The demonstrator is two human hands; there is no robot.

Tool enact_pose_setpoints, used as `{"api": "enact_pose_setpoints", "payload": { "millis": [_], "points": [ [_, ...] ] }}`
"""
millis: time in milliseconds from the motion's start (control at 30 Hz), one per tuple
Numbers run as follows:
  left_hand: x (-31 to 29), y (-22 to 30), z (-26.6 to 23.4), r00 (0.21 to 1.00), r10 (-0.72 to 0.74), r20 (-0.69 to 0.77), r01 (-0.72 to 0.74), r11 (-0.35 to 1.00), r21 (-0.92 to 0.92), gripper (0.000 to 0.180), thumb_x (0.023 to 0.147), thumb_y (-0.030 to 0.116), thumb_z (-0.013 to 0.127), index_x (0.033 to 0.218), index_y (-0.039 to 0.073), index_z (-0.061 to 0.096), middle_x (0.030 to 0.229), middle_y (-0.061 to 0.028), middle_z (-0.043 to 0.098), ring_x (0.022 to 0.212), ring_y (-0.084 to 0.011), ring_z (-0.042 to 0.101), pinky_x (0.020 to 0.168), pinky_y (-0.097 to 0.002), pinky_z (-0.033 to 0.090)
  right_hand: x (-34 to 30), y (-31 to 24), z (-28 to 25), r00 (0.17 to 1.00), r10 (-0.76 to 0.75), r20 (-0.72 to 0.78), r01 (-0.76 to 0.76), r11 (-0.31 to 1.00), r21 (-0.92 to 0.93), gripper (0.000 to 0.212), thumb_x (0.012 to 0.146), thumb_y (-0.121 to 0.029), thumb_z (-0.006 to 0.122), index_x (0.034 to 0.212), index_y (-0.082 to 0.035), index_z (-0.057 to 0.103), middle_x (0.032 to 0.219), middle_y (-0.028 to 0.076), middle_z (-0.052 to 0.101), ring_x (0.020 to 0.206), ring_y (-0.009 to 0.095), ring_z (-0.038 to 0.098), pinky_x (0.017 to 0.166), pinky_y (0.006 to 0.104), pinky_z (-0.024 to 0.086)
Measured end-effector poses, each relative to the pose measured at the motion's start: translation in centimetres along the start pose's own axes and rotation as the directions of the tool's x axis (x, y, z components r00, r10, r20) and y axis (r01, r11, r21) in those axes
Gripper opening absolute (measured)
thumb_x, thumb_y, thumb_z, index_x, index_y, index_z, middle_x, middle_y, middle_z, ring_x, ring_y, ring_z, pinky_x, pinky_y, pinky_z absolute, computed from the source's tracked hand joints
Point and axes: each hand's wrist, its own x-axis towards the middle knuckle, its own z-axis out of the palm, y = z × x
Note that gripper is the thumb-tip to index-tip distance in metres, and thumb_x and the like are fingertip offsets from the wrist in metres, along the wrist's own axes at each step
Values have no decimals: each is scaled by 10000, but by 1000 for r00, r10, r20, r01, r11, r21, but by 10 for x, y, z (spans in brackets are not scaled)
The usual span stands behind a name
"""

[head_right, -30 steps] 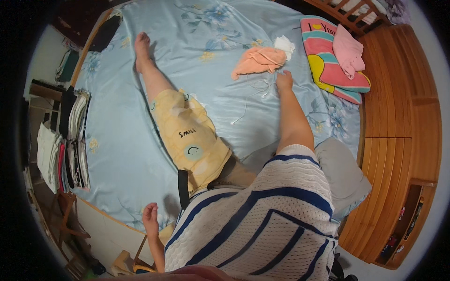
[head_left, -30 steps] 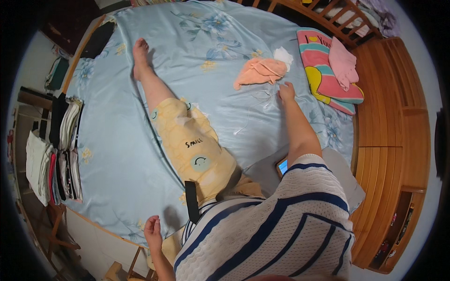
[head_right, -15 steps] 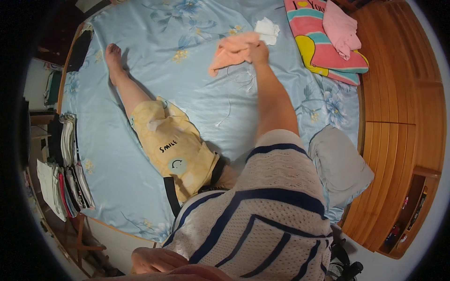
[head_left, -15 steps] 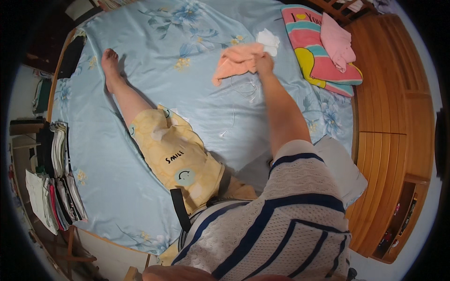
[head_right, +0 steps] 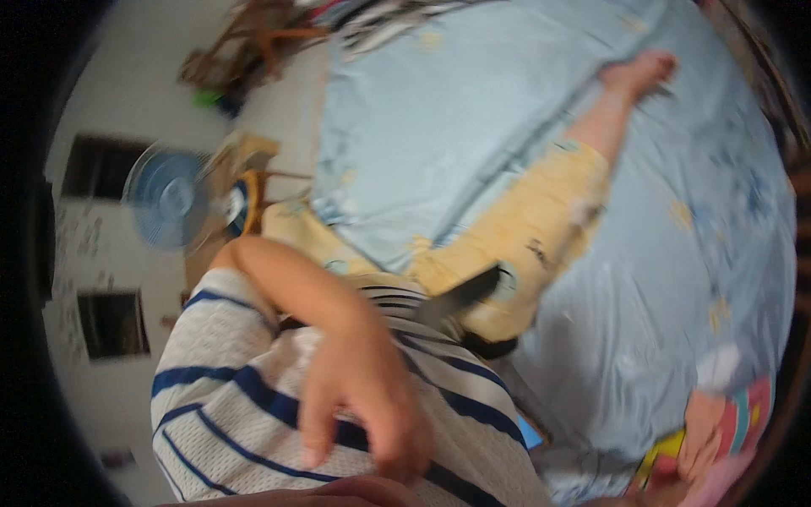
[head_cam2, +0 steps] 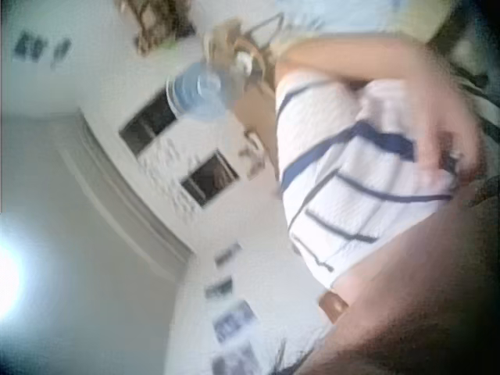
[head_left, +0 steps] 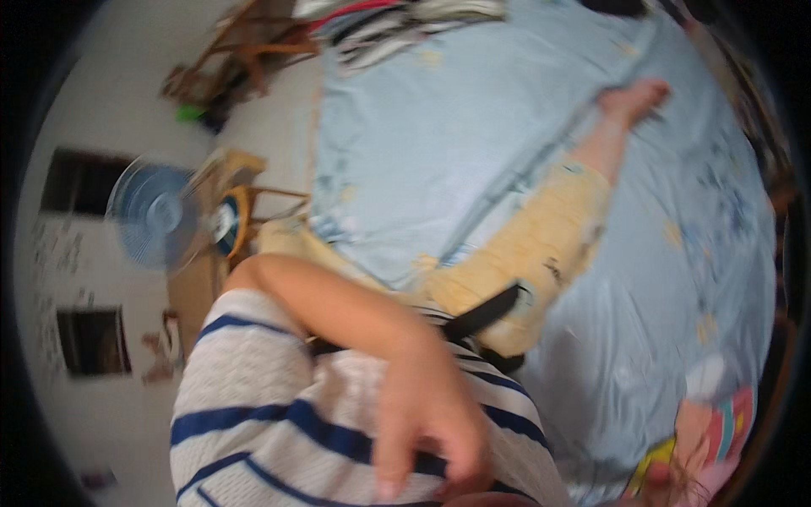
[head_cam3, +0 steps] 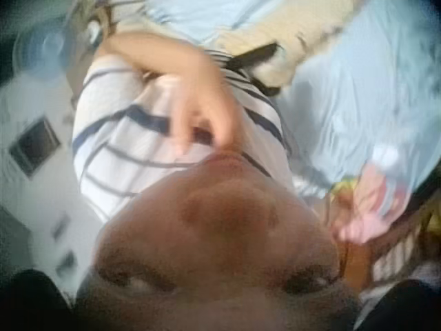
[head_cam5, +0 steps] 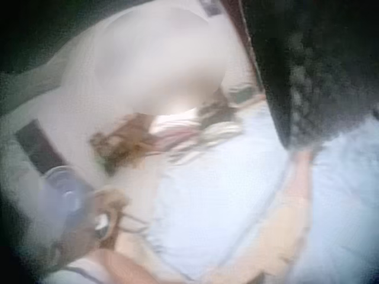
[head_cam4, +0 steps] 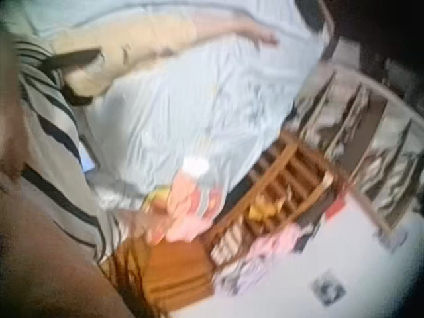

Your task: The person folds a patterned cloth, a white shirt, and a peach towel on a bed. They smooth and align each item before folding it into a compact shape and placing it on a growing stack of folded laundry.

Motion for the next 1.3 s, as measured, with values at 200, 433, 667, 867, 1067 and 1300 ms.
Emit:
{"api": "enact_pose_setpoints", "payload": {
  "millis": [200,433,667,867,1067,1300],
  "points": [
    [27,-30,-2,969,-242,-50,241,970,-22,385,835,366,661,1011,33,581,877,-117,588,794,-210,557,704,-323,456,-111,-96,97,904,-179,389,100,972,214,293,894,-302,476,963,-30,562,944,159,613,866,298,597,747,403,479],
    [45,-68,-6,945,-258,-203,266,964,16,440,816,358,683,1012,-25,590,893,-142,590,812,-259,579,721,-343,467,-168,-110,106,795,-228,563,48,948,315,308,903,-310,470,1011,-33,550,984,146,606,899,283,592,769,397,480],
    [28,-55,11,890,-320,-323,411,872,267,346,799,252,674,1054,32,598,898,-122,578,843,-244,579,721,-320,465,-179,-99,72,781,-182,598,-37,942,334,327,912,-319,465,1059,-36,538,1023,132,599,933,269,588,791,390,481],
    [0,-36,38,923,-228,-310,333,879,343,343,803,261,676,1061,48,600,903,-113,581,858,-245,579,736,-340,465,-169,-114,13,815,-128,564,-105,926,362,346,920,-326,461,1100,-39,528,1057,121,593,961,256,584,810,385,481],
    [-27,-15,63,944,-192,-268,299,839,455,254,846,213,640,1043,52,634,914,-80,650,841,-158,590,730,-285,458,-150,-185,-69,889,-189,417,-59,857,513,367,928,-334,456,1141,-42,518,1091,110,587,990,244,580,829,379,482],
    [-61,15,85,853,-208,-478,459,736,498,255,856,235,584,1024,46,613,908,-74,587,862,-194,557,769,-304,448,-145,-346,-163,879,-437,189,121,589,799,394,937,-343,451,1189,-45,506,1131,96,580,1023,229,575,851,373,483]
  ]
}}
